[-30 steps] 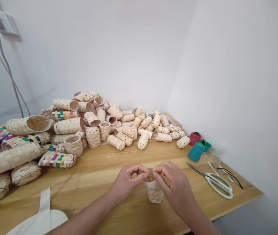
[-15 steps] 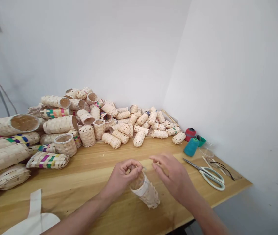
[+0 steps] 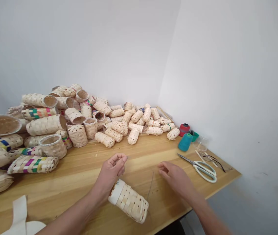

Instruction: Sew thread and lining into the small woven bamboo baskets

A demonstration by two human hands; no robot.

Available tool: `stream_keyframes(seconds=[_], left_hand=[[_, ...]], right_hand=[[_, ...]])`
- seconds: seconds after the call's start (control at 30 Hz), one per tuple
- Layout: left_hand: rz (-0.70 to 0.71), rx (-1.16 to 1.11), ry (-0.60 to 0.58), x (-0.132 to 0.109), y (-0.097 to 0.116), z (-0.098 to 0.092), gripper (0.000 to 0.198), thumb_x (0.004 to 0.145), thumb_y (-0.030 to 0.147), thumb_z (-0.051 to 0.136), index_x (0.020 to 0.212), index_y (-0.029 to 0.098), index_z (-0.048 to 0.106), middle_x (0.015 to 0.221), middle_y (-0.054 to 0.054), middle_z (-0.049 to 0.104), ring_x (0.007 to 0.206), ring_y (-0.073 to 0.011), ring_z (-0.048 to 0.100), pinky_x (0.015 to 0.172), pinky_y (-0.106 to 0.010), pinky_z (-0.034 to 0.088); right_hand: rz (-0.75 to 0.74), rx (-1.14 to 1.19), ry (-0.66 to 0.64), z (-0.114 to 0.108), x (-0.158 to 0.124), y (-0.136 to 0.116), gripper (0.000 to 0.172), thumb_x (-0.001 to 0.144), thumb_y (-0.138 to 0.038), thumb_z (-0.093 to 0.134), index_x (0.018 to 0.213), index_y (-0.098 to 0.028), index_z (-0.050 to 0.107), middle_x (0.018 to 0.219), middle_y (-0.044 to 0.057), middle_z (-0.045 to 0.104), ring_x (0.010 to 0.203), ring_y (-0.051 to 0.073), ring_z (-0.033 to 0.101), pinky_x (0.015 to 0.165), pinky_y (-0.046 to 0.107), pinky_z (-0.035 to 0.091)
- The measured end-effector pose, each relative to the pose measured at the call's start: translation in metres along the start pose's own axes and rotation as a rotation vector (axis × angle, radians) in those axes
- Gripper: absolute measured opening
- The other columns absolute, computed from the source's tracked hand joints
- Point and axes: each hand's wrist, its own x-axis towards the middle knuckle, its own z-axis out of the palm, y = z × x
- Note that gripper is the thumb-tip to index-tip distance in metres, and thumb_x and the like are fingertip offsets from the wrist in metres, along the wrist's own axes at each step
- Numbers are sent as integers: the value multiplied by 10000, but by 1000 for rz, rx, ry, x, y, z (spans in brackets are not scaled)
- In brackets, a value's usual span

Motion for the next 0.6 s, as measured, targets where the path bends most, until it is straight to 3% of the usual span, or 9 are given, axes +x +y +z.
stream_keyframes(seconds=[0.1,0.23,0.33,0.43,0.53,0.6], left_hand=[[-10,-17,21,0,0,1,327,705,454,686,766,164,546,440,100,349,422,-52,279,457,-174,237],[-16,-121,67,4,0,0,318,691,419,703,756,164,525,412,114,340,390,-39,254,440,-169,247],[-43,-247,167,10,0,-6,344,653,396,732,759,180,487,402,121,362,361,-35,261,399,-163,223],[-76,-324,258,15,-1,-16,373,632,384,735,742,199,431,408,124,391,339,-36,294,377,-159,224],[-84,-352,302,18,-4,-22,378,639,385,711,738,210,390,421,123,415,338,-45,338,386,-162,271],[-91,-363,310,19,-8,-24,384,634,382,706,735,213,377,438,117,441,350,-54,379,394,-167,297]], right_hand=[[6,-62,8,11,13,-15,89,840,-226,539,819,-181,612,844,84,683,778,221,629,625,283,397],[24,-108,11,27,32,-31,176,769,-35,526,662,-166,573,738,126,662,691,238,630,583,300,381],[10,-66,0,28,37,-29,247,747,15,500,616,-187,552,694,114,657,667,226,628,575,299,383],[-21,16,-24,16,26,-15,222,779,-56,509,606,-193,533,666,82,645,658,209,622,574,289,407],[21,299,-76,-1,4,3,201,886,-230,446,732,-188,568,749,60,664,681,185,636,510,248,452],[199,900,-35,-8,-14,15,186,880,-342,501,838,-186,592,910,80,673,836,195,656,444,190,453]])
